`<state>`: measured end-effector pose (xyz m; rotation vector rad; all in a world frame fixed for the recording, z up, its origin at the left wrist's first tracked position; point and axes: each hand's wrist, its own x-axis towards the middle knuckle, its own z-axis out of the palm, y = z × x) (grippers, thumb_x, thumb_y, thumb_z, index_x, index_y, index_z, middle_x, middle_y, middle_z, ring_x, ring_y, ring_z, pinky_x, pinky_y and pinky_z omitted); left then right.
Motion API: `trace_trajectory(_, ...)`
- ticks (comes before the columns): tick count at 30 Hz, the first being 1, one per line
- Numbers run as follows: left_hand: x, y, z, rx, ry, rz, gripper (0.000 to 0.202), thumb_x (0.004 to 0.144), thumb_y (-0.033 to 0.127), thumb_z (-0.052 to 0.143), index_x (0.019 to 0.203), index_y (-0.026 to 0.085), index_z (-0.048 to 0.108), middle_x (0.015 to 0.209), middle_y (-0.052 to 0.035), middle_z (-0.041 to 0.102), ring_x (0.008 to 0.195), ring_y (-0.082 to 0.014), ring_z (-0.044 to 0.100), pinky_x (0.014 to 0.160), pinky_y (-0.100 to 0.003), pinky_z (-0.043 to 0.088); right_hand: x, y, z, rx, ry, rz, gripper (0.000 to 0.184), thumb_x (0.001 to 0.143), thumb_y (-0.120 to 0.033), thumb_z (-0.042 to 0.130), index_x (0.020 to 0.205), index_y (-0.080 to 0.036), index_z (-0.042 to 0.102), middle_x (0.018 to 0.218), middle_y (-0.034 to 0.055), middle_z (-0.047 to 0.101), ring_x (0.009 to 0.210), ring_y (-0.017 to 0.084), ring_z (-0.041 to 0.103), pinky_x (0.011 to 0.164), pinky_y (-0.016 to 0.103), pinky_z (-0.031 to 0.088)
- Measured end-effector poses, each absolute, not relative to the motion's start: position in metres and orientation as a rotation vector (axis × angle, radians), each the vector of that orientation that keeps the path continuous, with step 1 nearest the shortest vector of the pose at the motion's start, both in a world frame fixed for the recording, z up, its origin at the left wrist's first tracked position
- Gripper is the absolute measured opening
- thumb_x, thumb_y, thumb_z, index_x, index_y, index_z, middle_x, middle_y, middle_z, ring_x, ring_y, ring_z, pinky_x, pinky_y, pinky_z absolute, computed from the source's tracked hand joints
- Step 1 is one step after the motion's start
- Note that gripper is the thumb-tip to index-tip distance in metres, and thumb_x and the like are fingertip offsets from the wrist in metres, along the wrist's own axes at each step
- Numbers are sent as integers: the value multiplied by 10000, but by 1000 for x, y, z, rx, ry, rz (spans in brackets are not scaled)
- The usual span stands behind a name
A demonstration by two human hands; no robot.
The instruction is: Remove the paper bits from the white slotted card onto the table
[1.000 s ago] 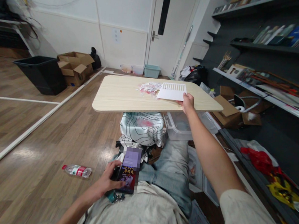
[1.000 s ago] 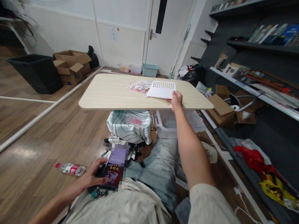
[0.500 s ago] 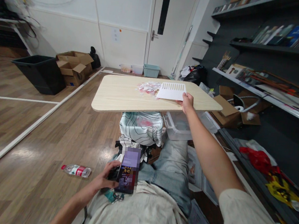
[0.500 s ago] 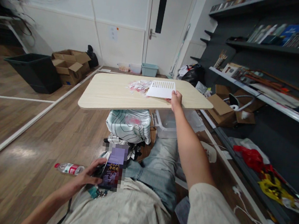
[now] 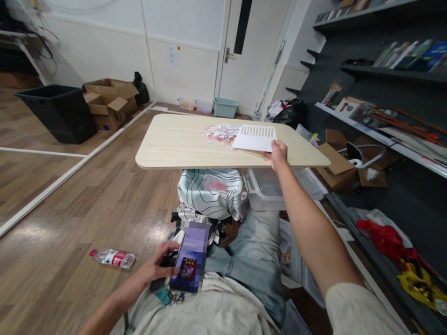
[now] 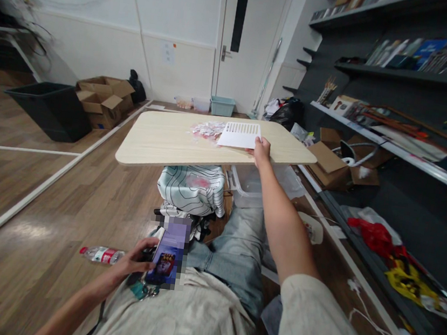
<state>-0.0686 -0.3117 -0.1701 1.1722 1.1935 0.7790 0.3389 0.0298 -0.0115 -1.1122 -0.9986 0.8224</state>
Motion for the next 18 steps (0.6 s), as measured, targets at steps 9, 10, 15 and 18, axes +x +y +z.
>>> trace_trajectory(9,-41,-319,-160,1390,1409,802,648,582,503,907,1106,214,658,1191,-79,574,1184,-306,552,1065,-424,462,338,28,-11,-1109,-1019,808,181,904,-364,624,860,-214,534,824,-2,624,776,161,625,661,320,624)
trace_trajectory(10,-40,-320,-158,1399,1428,788,648,600,531,895,1114,217,655,1192,-75,570,1188,-305,551,1068,-429,460,338,28,-11,-1110,-1022,806,181,904,-365,624,862,-213,534,826,0,623,783,164,626,662,322,623)
trace_trajectory(15,-55,-320,-158,1275,1277,793,610,639,502,880,1138,226,662,1239,-74,570,1242,-305,534,1131,-433,402,339,28,-11,-1107,-1037,802,211,886,-383,650,856,-220,518,824,-1,609,804,173,624,682,336,622)
trace_trajectory(18,-70,-317,-168,1189,1109,790,635,617,443,904,1170,230,676,1302,-89,577,1315,-328,502,1168,-451,357,338,28,-11,-1107,-1034,805,212,888,-388,642,857,-220,517,824,-3,609,795,168,622,684,332,623)
